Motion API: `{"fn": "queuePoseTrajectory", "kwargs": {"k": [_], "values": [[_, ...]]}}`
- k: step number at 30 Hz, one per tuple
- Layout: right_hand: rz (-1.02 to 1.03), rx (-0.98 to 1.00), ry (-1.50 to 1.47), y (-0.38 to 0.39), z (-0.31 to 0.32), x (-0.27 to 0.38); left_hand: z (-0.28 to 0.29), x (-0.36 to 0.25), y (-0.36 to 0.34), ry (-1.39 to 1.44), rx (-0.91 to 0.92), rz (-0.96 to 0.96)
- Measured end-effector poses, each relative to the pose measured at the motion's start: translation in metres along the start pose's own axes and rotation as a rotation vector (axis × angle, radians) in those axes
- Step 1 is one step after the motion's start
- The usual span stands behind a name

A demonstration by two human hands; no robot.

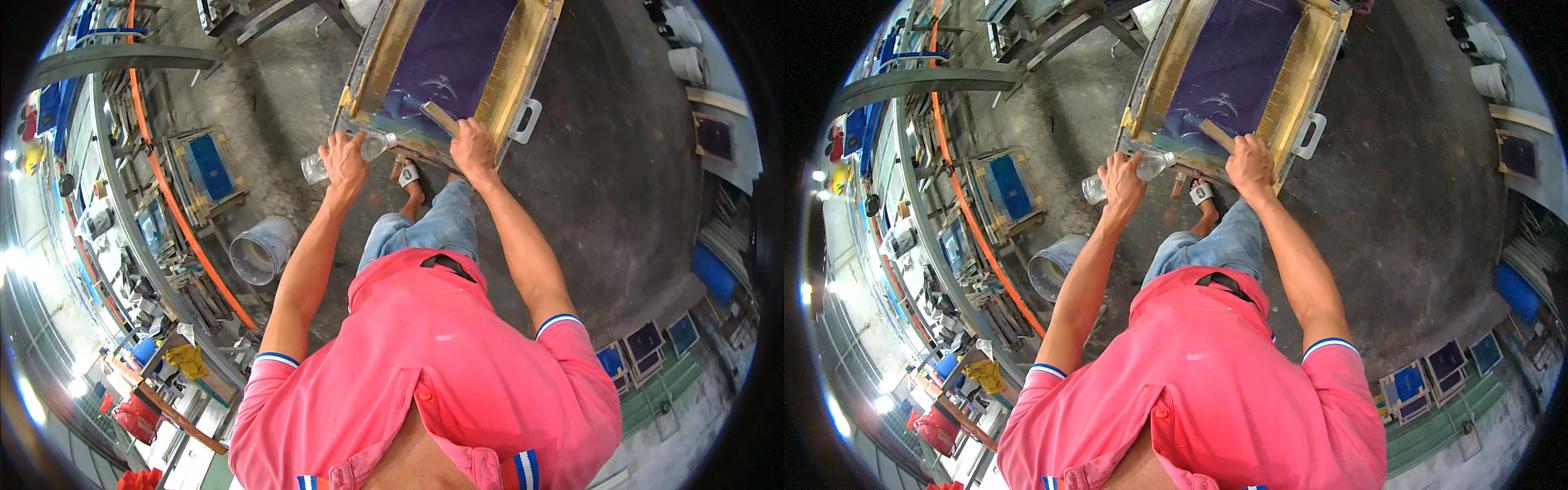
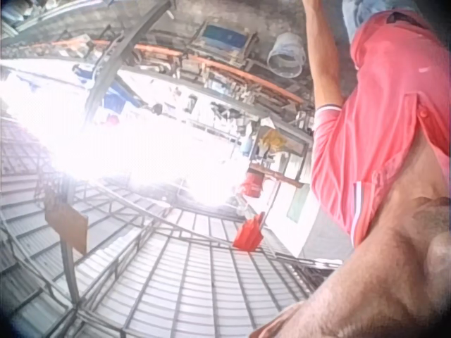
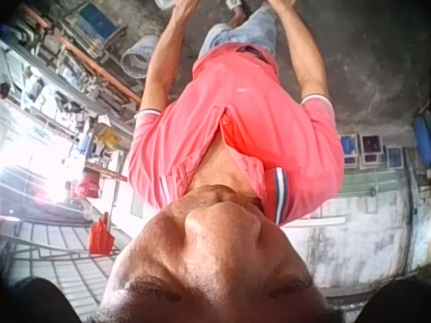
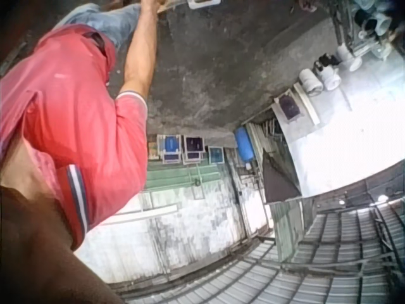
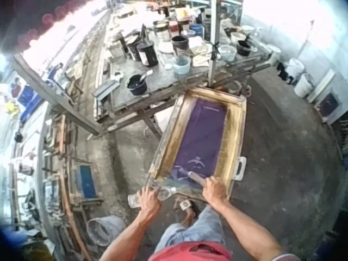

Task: The person pours liquid from a plastic bottle onto a screen printing frame, then uses a squeegee to spread the liquid across the mesh. The person moves the frame to a conveyor and repeatedly pulls the squeegee across the screen to transfer ink onto fabric below.

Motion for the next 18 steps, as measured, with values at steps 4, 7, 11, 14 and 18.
{"fn": "queuePoseTrajectory", "kwargs": {"k": [4, 7, 11, 14, 18], "values": [[0.050, -0.015, -0.011, -0.005, -0.014, 0.024, 0.004, 0.017, 0.012, 0.012, 0.032, 0.104], [0.169, -0.004, -0.008, -0.018, -0.015, 0.050, 0.009, 0.025, 0.021, 0.129, 0.005, 0.202], [0.217, -0.010, -0.063, -0.018, -0.019, 0.074, 0.010, 0.040, 0.033, 0.413, -0.087, 0.319], [0.235, 0.096, 0.006, -0.010, -0.030, 0.070, 0.006, 0.042, 0.046, 0.570, -0.159, 0.377], [0.102, 0.086, -0.034, -0.003, -0.008, 0.026, 0.000, 0.048, 0.070, 0.663, -0.217, 0.425]]}}
Point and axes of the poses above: each hand's wrist, its own y-axis away from the middle knuckle, its own z-axis out of the back of the hand, x = y × z, the point moved 1 cm from there along -y, towards the middle knuckle, and after that the axes turned 4 degrees about -z, right-handed, at the moved point
